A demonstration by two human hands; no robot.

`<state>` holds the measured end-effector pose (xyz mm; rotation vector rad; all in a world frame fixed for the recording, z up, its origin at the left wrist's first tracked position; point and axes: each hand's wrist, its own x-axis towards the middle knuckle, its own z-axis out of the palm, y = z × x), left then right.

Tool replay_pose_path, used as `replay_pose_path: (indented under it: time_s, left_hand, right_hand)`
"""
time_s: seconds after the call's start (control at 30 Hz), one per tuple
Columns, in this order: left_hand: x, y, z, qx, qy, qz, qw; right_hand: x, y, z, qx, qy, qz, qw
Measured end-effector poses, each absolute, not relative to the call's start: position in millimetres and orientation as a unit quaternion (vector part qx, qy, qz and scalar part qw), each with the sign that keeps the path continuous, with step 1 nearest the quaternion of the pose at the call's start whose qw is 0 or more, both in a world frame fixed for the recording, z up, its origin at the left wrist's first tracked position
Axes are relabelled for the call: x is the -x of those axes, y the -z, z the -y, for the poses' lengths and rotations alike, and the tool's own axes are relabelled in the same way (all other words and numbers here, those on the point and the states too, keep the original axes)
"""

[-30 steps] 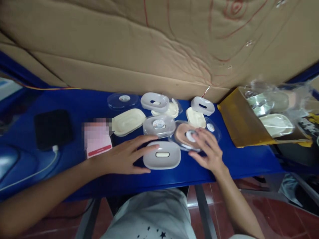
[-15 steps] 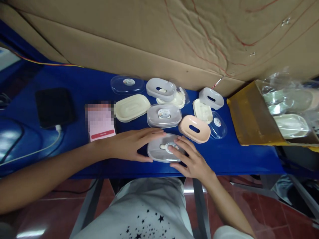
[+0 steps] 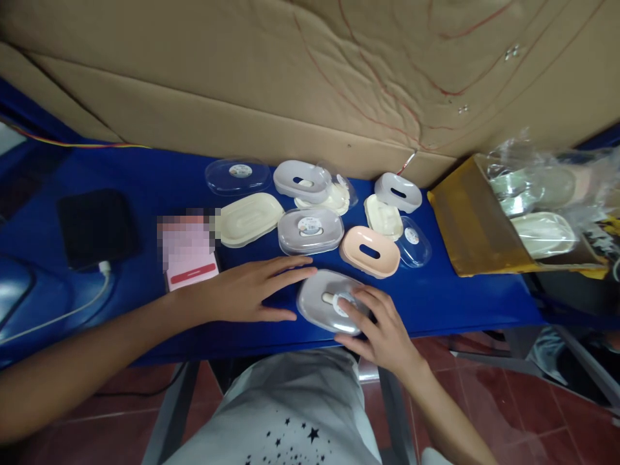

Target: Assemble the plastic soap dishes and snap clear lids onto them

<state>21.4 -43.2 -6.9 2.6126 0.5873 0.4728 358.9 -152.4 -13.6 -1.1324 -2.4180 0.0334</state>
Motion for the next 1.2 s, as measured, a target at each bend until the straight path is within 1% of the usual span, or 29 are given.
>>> replay_pose_path:
  time_s: [0.13, 0.3, 0.43, 0.6, 0.7, 0.77, 0.83, 0.93, 1.0, 1.07, 1.13, 1.2]
  left_hand:
    - [-22, 10, 42, -0.947, -0.214, -0.193, 0.140]
    - [-28, 10, 40, -0.954, -0.220, -0.173, 0.105]
    - [-31, 10, 40, -0.961, -0.214, -0.162, 0.069]
    - [-31, 11, 40, -0.962, -0.205, -0.168, 0.064]
    - [-31, 12, 39, -0.961, -0.212, -0.166, 0.063]
    - [-31, 12, 39, -0.961, -0.213, -0.165, 0.061]
    - [-31, 13, 39, -0.961, -0.211, -0.167, 0.056]
    - [-30, 11, 39, -0.962, -0.209, -0.168, 0.040]
    - [-28, 5, 37, -0.962, -0.211, -0.171, 0.008]
    - [-23, -5, 32, -0.951, -0.225, -0.205, -0.046]
    - [-14, -15, 26, -0.924, -0.234, -0.285, -0.105]
    - [-4, -19, 18, -0.889, -0.213, -0.378, -0.147]
  right_hand:
    - [-402, 19, 198, 0.514, 0.046, 0.823, 0.236]
    - [-452, 31, 236, 0.649, 0.157, 0.697, 0.261]
    - [-468, 30, 223, 0.723, 0.177, 0.613, 0.266]
    - [-473, 22, 174, 0.756, 0.189, 0.582, 0.233]
    - [-464, 18, 145, 0.751, 0.223, 0.576, 0.233]
    - [-449, 14, 127, 0.723, 0.233, 0.603, 0.244]
    - [-429, 9, 111, 0.664, 0.183, 0.685, 0.239]
    - [-400, 2, 88, 0.559, 0.072, 0.806, 0.178]
    - [-387, 0, 75, 0.528, 0.050, 0.834, 0.153]
    - [-381, 1, 67, 0.514, 0.048, 0.842, 0.157]
    - [-379, 5, 63, 0.505, 0.055, 0.842, 0.178]
    - [-380, 9, 64, 0.505, 0.071, 0.837, 0.197]
